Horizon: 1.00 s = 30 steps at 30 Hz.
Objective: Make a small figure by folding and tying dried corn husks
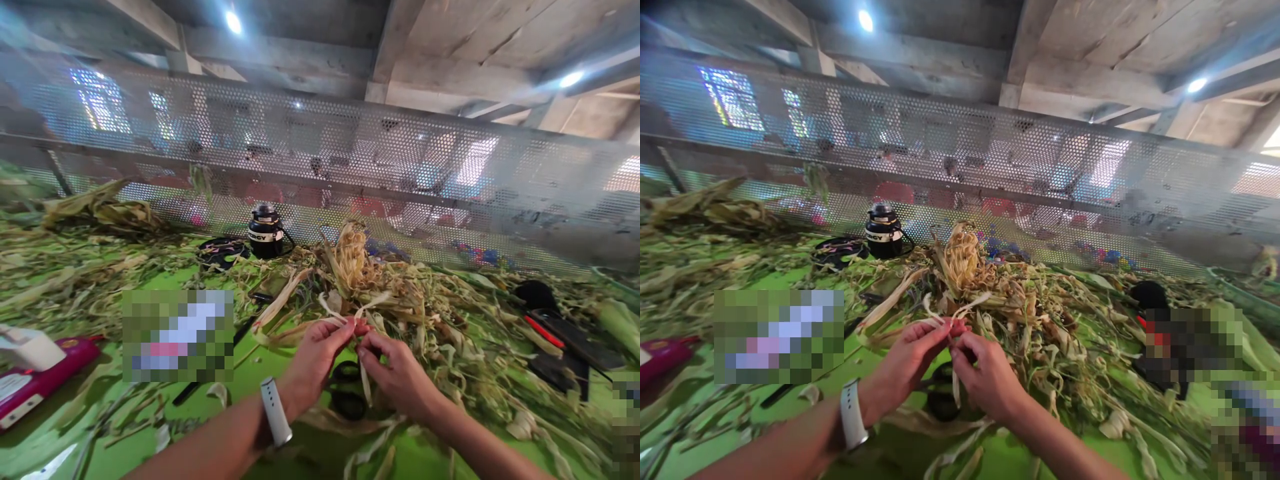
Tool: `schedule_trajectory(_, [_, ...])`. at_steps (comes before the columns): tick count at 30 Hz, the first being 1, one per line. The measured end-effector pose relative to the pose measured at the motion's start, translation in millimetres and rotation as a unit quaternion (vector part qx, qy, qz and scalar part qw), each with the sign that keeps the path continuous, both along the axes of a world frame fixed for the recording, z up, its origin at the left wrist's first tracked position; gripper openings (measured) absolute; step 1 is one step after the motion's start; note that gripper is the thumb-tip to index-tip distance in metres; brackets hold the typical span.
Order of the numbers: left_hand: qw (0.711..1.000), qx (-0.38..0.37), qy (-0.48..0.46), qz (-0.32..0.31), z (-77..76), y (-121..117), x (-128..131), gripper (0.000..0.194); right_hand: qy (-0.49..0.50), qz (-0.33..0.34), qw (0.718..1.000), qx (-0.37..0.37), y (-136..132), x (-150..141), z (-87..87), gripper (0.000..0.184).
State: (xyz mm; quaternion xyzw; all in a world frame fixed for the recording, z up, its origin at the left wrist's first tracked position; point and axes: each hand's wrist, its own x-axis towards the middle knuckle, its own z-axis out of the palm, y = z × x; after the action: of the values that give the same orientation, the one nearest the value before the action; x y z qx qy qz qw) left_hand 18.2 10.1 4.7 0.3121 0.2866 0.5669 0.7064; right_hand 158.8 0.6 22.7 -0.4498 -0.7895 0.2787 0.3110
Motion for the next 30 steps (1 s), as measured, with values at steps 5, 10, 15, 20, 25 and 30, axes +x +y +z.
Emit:
schedule_trajectory(5, [0.999, -0.011, 0.022, -0.022, 2.4, 5.0, -4.7, 0.019, 0.000, -0.017, 1.000, 0.000, 2.8, 6.7, 6.1, 0.022])
schedule_trajectory(10, [0.985, 0.059, 0.156, 0.043, -1.1, 9.4, -9.1, 0.021, 0.044, -0.019, 0.997, -0.061, 5.0, 9.1, 2.4, 0.018])
schedule_trajectory(15, [0.984, 0.087, 0.152, 0.036, -2.9, 4.4, -4.4, 0.020, 0.109, 0.006, 0.980, -0.169, 3.0, 4.9, -2.4, 0.016])
schedule_trajectory(20, [0.988, 0.060, 0.133, 0.047, 2.0, -4.7, -0.2, 0.019, 0.098, -0.030, 0.991, -0.087, 2.1, 2.6, -3.3, 0.022])
schedule_trajectory(25, [0.988, 0.069, 0.132, 0.048, 5.0, -6.1, -0.4, 0.023, 0.085, -0.055, 0.992, -0.070, 2.6, 1.7, -6.7, 0.028])
schedule_trajectory(30, [0.985, 0.081, 0.143, 0.057, 6.3, -5.0, 0.7, 0.023, 0.054, -0.069, 0.996, -0.034, 1.6, -0.4, -8.5, 0.026])
